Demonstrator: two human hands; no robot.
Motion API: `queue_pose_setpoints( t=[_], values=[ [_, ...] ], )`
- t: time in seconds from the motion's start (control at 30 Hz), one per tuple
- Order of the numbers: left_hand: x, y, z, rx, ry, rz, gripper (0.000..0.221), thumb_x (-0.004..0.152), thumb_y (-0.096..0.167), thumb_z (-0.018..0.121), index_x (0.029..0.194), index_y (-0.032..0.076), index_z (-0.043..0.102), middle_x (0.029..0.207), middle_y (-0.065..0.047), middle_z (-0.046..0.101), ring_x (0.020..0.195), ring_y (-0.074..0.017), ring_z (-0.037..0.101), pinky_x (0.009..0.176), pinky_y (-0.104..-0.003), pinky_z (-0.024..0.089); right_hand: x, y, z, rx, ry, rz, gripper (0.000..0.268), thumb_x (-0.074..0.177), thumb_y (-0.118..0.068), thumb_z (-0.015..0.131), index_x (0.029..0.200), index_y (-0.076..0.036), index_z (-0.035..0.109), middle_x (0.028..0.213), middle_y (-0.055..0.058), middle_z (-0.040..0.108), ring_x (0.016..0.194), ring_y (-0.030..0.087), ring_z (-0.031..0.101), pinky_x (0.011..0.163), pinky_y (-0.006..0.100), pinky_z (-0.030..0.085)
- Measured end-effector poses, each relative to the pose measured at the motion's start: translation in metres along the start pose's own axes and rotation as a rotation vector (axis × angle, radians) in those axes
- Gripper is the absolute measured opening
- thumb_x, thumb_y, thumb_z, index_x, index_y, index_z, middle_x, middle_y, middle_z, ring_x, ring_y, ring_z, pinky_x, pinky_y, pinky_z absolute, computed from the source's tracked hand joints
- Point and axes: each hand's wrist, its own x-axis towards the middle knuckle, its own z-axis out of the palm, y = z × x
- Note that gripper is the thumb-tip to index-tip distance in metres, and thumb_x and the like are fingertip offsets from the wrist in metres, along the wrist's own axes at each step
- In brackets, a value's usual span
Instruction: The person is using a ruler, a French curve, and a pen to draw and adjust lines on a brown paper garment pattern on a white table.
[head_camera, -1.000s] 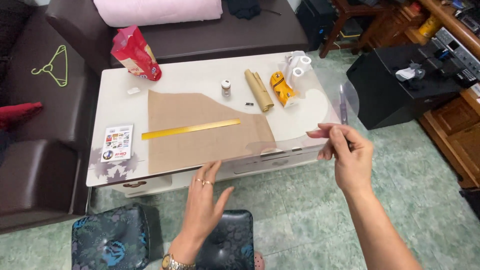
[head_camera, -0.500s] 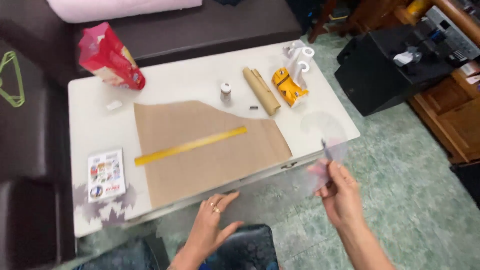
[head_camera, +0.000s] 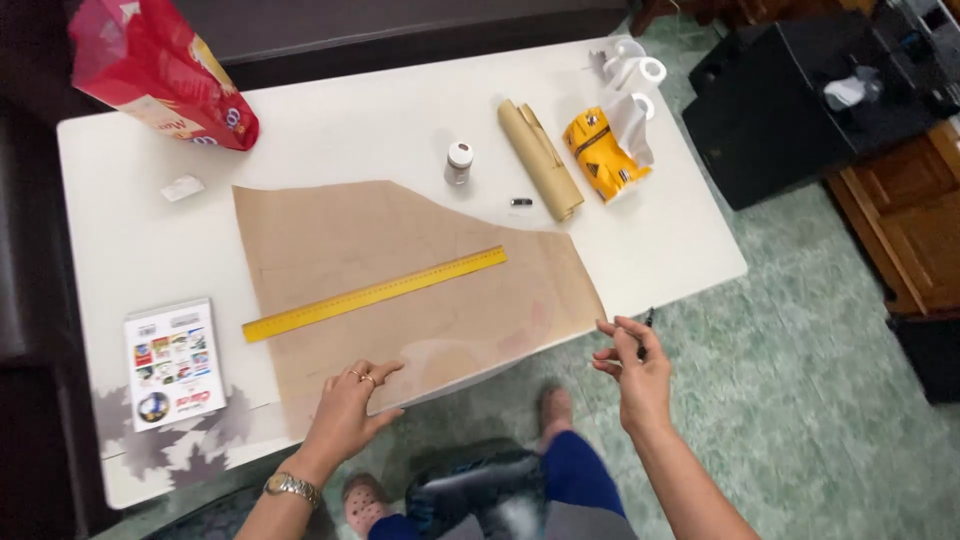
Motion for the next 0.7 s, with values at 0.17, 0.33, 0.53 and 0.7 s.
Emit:
queue_pose_setpoints(
  t=[0.17, 0.33, 0.53, 0.7],
  values=[
    [0.053, 0.004, 0.050, 0.038, -0.066, -0.126, 0.065, 0.079, 0.044, 0.073, 0.138, 0.033, 0.046, 0.110, -0.002, 0.053, 0.108, -0.0223, 0.053, 0.098, -0.039, 0.037, 0.100, 0.038, 0.001, -0.259, -0.239, -0.205, 0.019, 0.094, -0.019, 0.054, 0.106, -0.006, 0.061, 0.103, 0.012, 0.072, 0.063, 0.015, 0.063, 0.057, 0.026, 0.054],
    [0.098, -0.006, 0.097, 0.076, -0.096, -0.233, 0.065, 0.080, 0.039, 0.073, 0.139, 0.034, 0.045, 0.114, -0.001, 0.053, 0.112, -0.0214, 0.051, 0.099, -0.039, 0.037, 0.152, 0.062, 0.007, -0.526, -0.448, -0.244, 0.022, 0.095, -0.025, 0.051, 0.107, -0.013, 0.064, 0.105, 0.001, 0.070, 0.084, 0.015, 0.067, 0.071, 0.029, 0.053],
    [0.158, -0.071, 0.123, 0.371, 0.044, 0.044, 0.071, 0.077, 0.046, 0.071, 0.140, 0.030, 0.044, 0.136, -0.006, 0.046, 0.124, -0.0239, 0.045, 0.102, -0.044, 0.035, 0.217, 0.133, 0.029, -0.872, -0.700, -0.638, 0.034, 0.096, -0.028, 0.047, 0.125, -0.014, 0.057, 0.128, 0.005, 0.061, 0.104, 0.024, 0.063, 0.085, 0.037, 0.048],
    [0.159, -0.099, 0.126, 0.581, 0.272, 0.254, 0.076, 0.079, 0.061, 0.054, 0.145, 0.028, 0.037, 0.152, -0.001, 0.035, 0.140, -0.0216, 0.032, 0.114, -0.053, 0.020, 0.255, 0.182, 0.036, -0.940, -0.823, -0.977, 0.038, 0.097, -0.020, 0.054, 0.134, -0.016, 0.051, 0.147, 0.005, 0.047, 0.137, 0.029, 0.043, 0.112, 0.050, 0.027]
  ],
)
